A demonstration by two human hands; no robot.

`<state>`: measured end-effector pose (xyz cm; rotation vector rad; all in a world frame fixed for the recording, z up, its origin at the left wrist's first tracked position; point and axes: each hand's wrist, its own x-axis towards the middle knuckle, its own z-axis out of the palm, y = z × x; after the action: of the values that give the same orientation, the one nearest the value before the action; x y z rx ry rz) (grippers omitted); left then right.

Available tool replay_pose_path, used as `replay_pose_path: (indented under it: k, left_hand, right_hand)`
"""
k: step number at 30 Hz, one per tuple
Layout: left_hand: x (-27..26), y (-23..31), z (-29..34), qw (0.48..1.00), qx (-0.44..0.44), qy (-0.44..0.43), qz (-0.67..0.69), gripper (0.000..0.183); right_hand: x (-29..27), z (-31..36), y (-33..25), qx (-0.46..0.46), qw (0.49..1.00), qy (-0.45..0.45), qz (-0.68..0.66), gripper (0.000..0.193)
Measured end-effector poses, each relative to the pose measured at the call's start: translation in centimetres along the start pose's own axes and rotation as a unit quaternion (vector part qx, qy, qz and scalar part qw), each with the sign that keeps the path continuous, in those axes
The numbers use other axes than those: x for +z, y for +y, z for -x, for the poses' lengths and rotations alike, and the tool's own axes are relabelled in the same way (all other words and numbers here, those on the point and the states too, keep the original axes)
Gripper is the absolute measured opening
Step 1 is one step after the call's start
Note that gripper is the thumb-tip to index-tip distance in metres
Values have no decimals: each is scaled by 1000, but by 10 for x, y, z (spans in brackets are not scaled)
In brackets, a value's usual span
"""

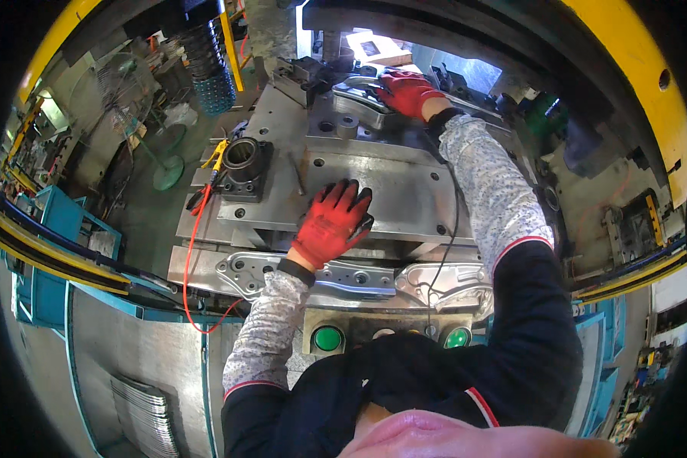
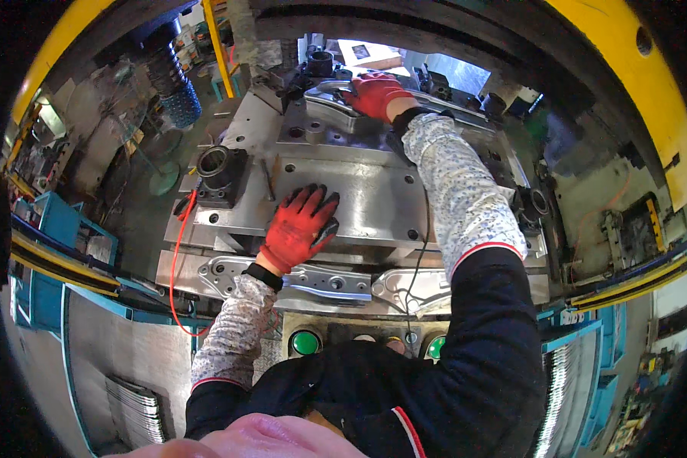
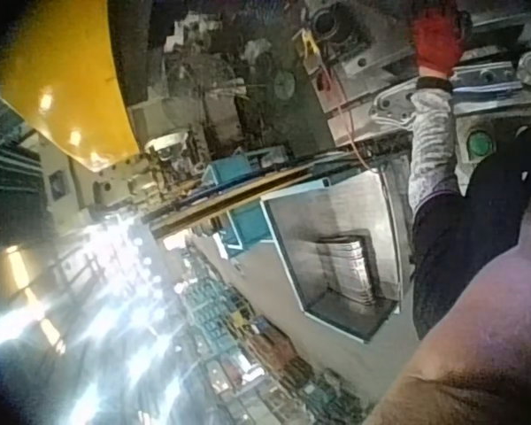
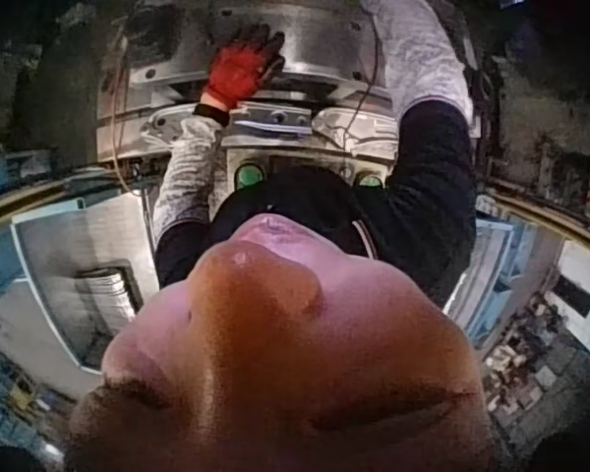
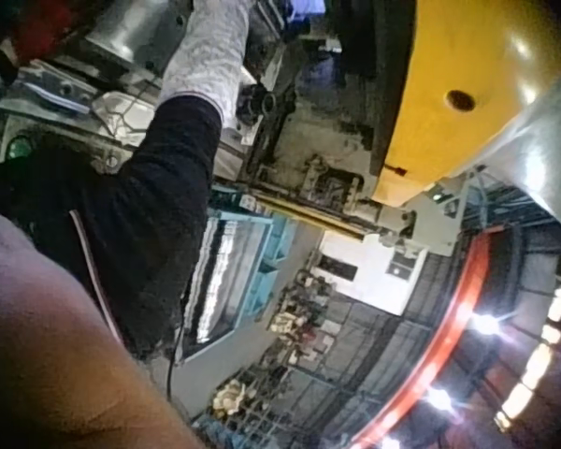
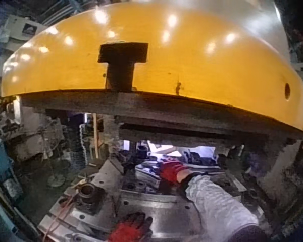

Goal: Operating a metal stamping or forming press to manufacture metal components.

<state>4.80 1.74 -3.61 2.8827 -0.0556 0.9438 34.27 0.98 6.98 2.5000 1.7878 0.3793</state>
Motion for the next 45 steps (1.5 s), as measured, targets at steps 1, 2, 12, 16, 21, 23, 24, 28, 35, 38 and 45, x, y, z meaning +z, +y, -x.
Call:
replay_pose_path:
  k: [1, 2, 12, 16, 21, 23, 24, 28, 35, 38, 45]
  left_hand:
    - [0, 0, 1, 1000, -1, 0, 3, 53]
    - [0, -1, 1, 1000, -1, -1, 5, 53]
    - [1, -2, 1, 999, -14, -32, 27, 56]
    - [1, -2, -3, 999, -6, -31, 29, 57]
    - [3, -3, -1, 999, -14, -27, 16, 57]
    - [5, 0, -3, 999, -3, -29, 31, 56]
    - [5, 2, -2, 999, -6, -34, 29, 56]
    - [1, 2, -6, 999, -8, -33, 18, 56]
    - [-2, 2, -5, 999, 10, -32, 5, 48]
    - [-3, 6, -6, 1000, 5, -24, 3, 46]
    - [-3, 8, -4, 998, -1, -58, -6, 51]
  right_hand:
    - [5, -6, -4, 5, 999, 48, -22, 54]
    - [5, -11, -9, 16, 998, 22, -52, 55]
    - [32, -38, -17, 81, 992, -91, -35, 65]
    - [47, -48, 6, 8, 995, -57, -80, 63]
    - [45, -33, -18, 67, 996, -7, -63, 62]
    - [50, -31, -9, 73, 994, 17, -75, 62]
    - [53, -30, -7, 68, 995, 2, -77, 62]
    - [40, -30, -2, 63, 993, -22, -95, 61]
    - [47, -33, 0, 33, 993, 32, -106, 61]
    - [37, -28, -15, 66, 991, 11, -119, 58]
    - [8, 25, -47, 46, 984, 54, -166, 53]
